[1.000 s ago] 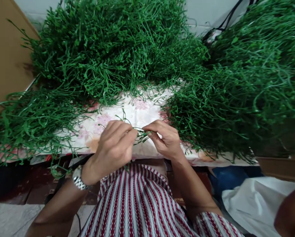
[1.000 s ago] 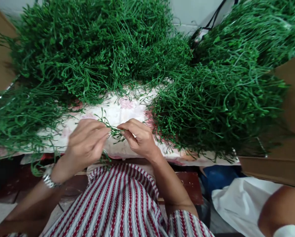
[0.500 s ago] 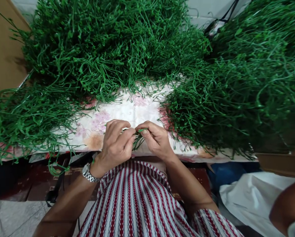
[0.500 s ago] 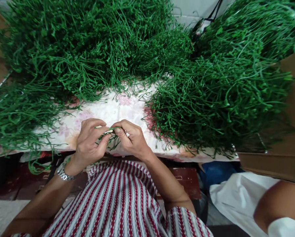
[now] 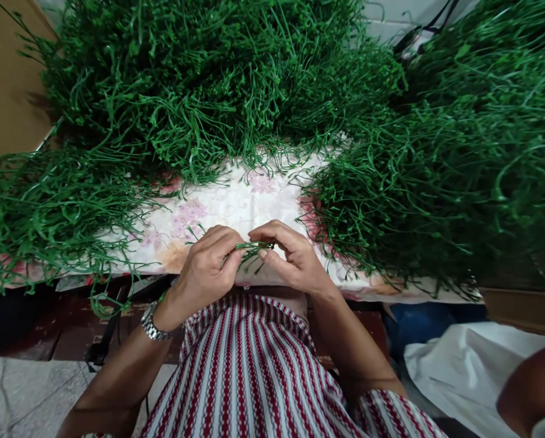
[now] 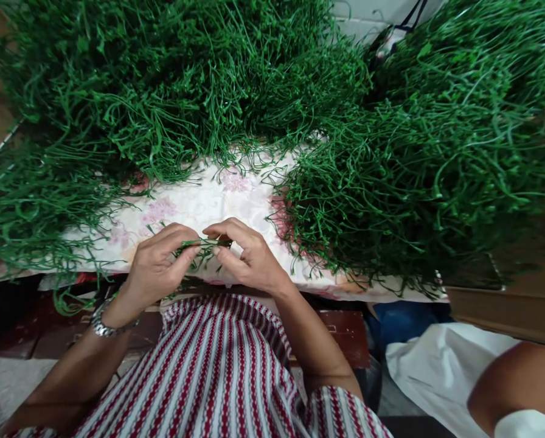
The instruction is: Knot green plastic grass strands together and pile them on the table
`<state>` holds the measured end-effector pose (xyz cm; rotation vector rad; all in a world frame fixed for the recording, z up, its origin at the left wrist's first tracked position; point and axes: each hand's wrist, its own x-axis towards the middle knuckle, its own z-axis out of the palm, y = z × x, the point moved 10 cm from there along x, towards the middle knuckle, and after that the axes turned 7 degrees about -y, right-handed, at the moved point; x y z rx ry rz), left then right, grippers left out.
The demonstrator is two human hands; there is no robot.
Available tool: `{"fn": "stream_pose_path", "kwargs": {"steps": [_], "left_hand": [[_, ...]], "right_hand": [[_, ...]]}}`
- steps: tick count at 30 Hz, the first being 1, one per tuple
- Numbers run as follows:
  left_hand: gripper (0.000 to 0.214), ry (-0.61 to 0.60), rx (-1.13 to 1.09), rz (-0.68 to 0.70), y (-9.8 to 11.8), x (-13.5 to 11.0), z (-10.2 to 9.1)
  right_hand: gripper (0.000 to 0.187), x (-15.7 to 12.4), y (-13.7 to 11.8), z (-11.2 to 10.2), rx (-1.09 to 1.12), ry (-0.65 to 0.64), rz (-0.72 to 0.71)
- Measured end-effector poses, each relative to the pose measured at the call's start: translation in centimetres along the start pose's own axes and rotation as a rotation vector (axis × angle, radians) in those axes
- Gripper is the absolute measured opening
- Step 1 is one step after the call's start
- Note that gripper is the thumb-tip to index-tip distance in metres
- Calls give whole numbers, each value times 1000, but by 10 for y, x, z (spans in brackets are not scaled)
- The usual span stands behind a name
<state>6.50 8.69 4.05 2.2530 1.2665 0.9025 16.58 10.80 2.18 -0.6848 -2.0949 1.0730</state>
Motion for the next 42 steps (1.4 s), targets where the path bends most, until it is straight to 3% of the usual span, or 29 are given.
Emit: {"fn": "stream_pose_path", "kwargs": {"steps": [4, 10, 13, 16, 19, 23, 27, 34, 42], "left_hand": [[16, 48, -97, -56, -6, -1, -7], [6, 23, -278, -177, -21, -3, -1], [8, 85, -187, -174, -20, -5, -9], [11, 154, -38, -99, -10, -6, -16], [13, 194, 99, -21, 1, -8, -16], [14, 210, 175, 23, 5, -11, -10], [12, 182, 38, -7, -5, -13, -10], [9, 72, -109, -109, -20, -11, -11], [8, -75, -87, -143, -22, -6, 3]], "right_hand": [[22, 2, -3, 2, -51, -28, -22], [25, 5, -8, 7, -73, -35, -25], [25, 5, 0, -4, -28, 42, 32], [30, 3, 23, -13, 207, 187, 183], [43, 5, 36, 9, 494, 166, 280], [30, 6, 38, 29, 563, 177, 335], [19, 6, 34, 24, 475, 110, 295], [10, 21, 10, 9, 10, -146, 70], [8, 20, 0, 20, -237, -165, -12]]}}
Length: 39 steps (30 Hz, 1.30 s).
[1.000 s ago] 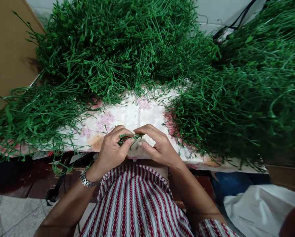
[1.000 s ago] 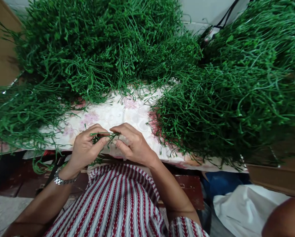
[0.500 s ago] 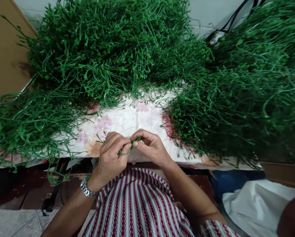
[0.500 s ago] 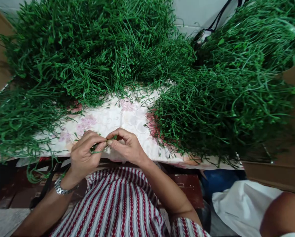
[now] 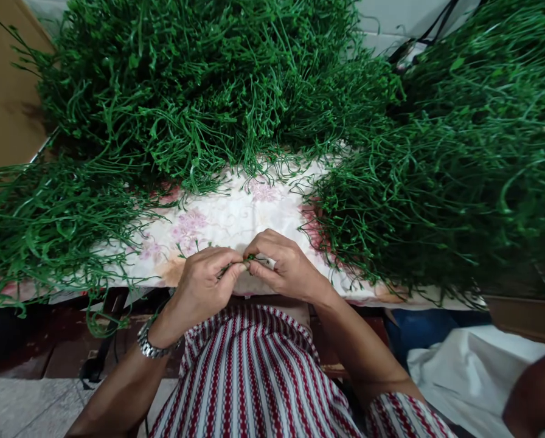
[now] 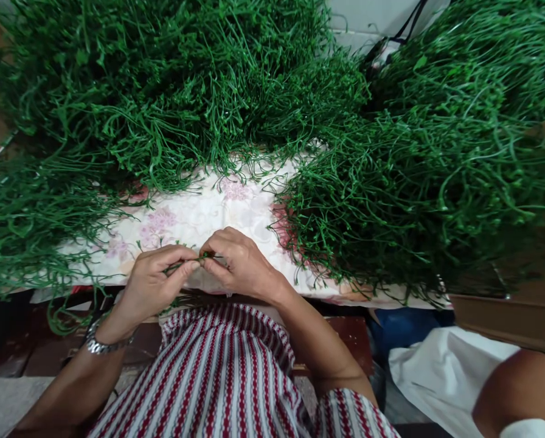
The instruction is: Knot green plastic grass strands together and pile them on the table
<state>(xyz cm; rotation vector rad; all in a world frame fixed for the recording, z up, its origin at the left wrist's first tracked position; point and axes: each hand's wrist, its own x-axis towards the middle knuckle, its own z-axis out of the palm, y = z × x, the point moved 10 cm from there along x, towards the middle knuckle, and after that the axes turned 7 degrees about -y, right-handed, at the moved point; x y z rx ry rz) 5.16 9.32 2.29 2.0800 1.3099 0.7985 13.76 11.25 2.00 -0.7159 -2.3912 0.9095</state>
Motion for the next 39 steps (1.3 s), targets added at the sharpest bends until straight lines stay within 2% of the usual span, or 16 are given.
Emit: {"fn": "stream_pose_path", "kwargs": {"steps": [2, 6, 12, 17, 20, 23, 27, 31, 33, 39], "left_hand": [[11, -48, -21, -31, -4, 0, 4], [12, -133, 11, -94, -8, -2, 7], [17, -193, 61, -41, -1, -2, 10], [20, -214, 107, 57, 7, -4, 12], [23, -265, 154, 116, 13, -9, 12], [25, -267, 183, 143, 15, -15, 1], [19, -232, 126, 103, 13, -11, -10], [13, -125, -35, -34, 4, 0, -11], [10, -70, -105, -77, 1, 3, -9], [6, 61, -222, -180, -11, 1, -3]], "right_hand": [[11, -1, -1, 3, 12, -19, -11], [18, -2, 4, 6, 175, -80, -17], [17, -2, 4, 9, 298, -128, -83], [14, -3, -12, 18, 88, -194, -204], [12, -8, -17, 23, -105, -271, -214], [14, -14, -17, 16, -188, -295, -172], [13, -13, -23, -1, -38, -214, -176], [15, -7, -8, -17, 69, 83, -32], [14, -7, 1, -15, 131, 180, 22], [24, -9, 10, 0, 326, 308, 62]]}}
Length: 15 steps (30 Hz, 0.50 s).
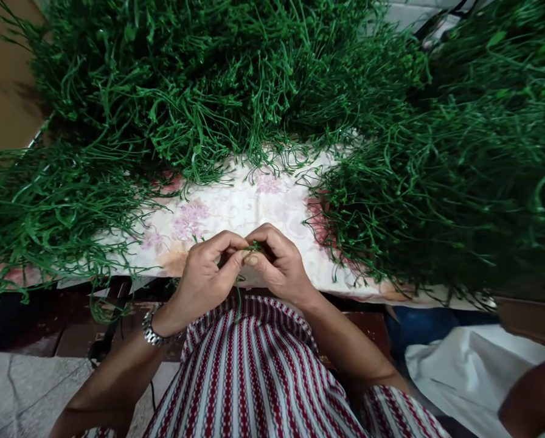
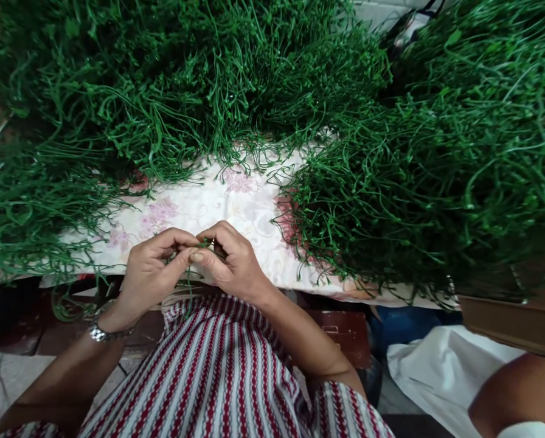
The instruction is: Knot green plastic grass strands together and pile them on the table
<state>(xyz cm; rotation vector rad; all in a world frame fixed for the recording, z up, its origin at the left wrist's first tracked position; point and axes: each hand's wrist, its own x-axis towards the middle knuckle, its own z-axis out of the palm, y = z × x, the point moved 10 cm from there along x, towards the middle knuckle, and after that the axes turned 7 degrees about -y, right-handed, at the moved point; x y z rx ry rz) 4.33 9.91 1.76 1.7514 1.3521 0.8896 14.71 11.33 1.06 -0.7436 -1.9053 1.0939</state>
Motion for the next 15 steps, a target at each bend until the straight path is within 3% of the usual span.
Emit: {"fn": "stream_pose_path", "kwargs": {"steps": [3, 7, 10, 15], "left_hand": [[7, 27, -43, -18, -3, -2, 3], [10, -36, 15, 63, 5, -3, 7], [14, -132, 155, 191, 18, -5, 10], [21, -377, 376, 419, 39, -20, 25]], "right_hand": [[23, -3, 3, -1, 37, 53, 16], [22, -5, -3, -3, -40, -3, -14], [19, -6, -15, 3, -199, -168, -77], [23, -18, -29, 27, -409, -603, -142]]}}
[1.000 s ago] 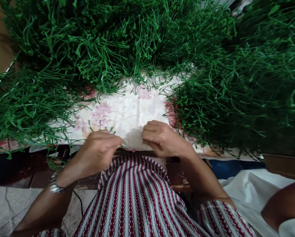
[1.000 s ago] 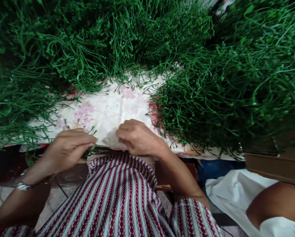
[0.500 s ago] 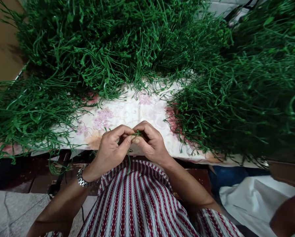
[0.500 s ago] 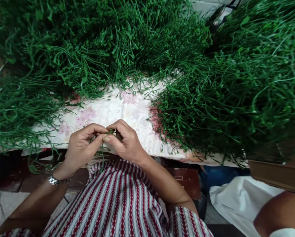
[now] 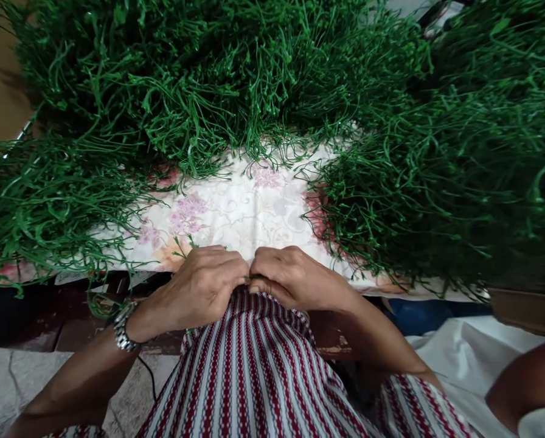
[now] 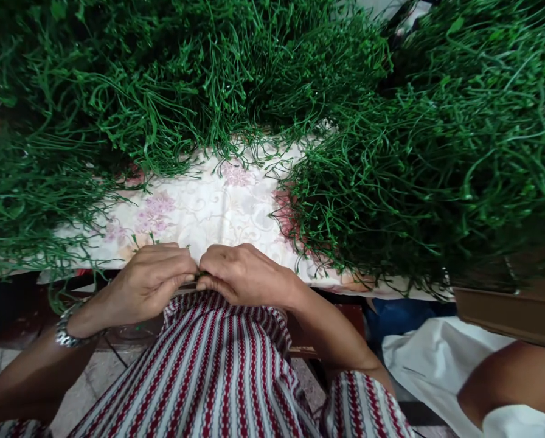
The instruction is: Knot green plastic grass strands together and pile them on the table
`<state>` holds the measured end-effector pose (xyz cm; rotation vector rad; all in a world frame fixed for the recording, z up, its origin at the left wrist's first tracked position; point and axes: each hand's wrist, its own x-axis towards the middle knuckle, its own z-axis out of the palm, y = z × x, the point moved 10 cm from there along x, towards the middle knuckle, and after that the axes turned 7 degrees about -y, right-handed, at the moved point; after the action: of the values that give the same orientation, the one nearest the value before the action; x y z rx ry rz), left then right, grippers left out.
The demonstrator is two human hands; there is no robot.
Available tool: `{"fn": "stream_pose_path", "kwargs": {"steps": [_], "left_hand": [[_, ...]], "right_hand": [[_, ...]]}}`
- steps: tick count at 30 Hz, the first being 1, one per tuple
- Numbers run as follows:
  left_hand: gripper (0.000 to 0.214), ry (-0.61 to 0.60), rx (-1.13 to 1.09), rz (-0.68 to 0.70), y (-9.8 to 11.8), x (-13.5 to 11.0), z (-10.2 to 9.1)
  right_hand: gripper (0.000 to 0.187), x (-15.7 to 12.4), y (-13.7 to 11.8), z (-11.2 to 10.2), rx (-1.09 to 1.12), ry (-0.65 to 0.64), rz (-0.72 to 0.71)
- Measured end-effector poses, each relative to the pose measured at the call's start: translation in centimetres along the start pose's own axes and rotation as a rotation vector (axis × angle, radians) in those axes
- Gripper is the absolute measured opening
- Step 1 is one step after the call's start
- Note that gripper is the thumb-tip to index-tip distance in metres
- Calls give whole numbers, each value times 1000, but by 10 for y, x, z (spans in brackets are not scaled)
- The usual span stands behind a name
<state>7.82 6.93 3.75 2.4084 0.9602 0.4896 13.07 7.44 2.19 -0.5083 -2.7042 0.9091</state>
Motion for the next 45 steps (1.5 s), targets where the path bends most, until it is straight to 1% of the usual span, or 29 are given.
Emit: {"fn": "stream_pose_path", "kwargs": {"steps": [2, 4, 7, 10, 12, 13, 14, 16, 18, 19, 22, 23, 24, 26, 28, 31, 33, 36, 39, 40, 41, 43, 45], "left_hand": [[23, -85, 29, 37, 6, -3, 6], [24, -123, 34, 66, 12, -5, 9], [24, -122, 22, 103, 19, -5, 9], [24, -122, -2, 143, 23, -7, 4], [25, -63, -28, 142, 20, -10, -10], [25, -13, -42, 113, 15, -12, -20], [25, 71, -80, 84, 9, -15, -33], [17, 156, -139, 4, -3, -17, -48], [15, 91, -210, 30, -4, -11, -43], [13, 88, -274, 7, -8, -7, -41], [8, 195, -458, -183, -36, -1, -37], [7, 220, -503, -230, -44, -1, -34], [7, 233, -541, -259, -49, -1, -30], [7, 257, -598, -291, -57, -2, -24], [7, 303, -621, -319, -62, -6, -21], [7, 329, -591, -336, -63, -11, -18], [8, 330, -561, -328, -60, -12, -16], [10, 317, -560, -327, -56, -12, -12], [27, 290, -647, -376, -58, -13, -4], [29, 277, -675, -392, -58, -12, -1], [27, 265, -689, -404, -59, -12, 1], [18, 228, -661, -406, -57, -11, 2], [9, 175, -565, -388, -53, -9, 0]], "right_hand": [[21, -3, -5, 8, -45, -126, 6], [22, -5, -9, 11, -70, -173, 0], [24, -6, -16, 10, -76, -152, -23], [24, -11, -23, 3, -42, -108, -73], [27, -19, -31, -7, 49, -87, -140], [28, -24, -32, -14, 107, -65, -148], [28, -28, -31, -22, 160, -33, -138], [26, -33, -20, -37, 217, 58, -54], [20, -31, -11, -44, 218, 145, -18], [18, -28, -5, -48, 216, 212, 8], [14, -17, 17, -56, 202, 472, 114], [14, -12, 21, -56, 207, 528, 126], [14, -6, 23, -53, 223, 546, 116], [20, 9, 21, -41, 288, 494, 56], [29, 18, 20, -28, 353, 423, 35], [25, 17, 26, -18, 402, 406, 105], [22, 12, 30, -17, 399, 421, 150], [16, 7, 30, -21, 357, 457, 155], [10, 4, 28, -24, 349, 514, 123], [10, 3, 28, -24, 358, 526, 116], [10, 3, 28, -24, 367, 536, 112], [11, 2, 29, -22, 370, 540, 111], [11, 4, 29, -20, 361, 493, 104]]}}
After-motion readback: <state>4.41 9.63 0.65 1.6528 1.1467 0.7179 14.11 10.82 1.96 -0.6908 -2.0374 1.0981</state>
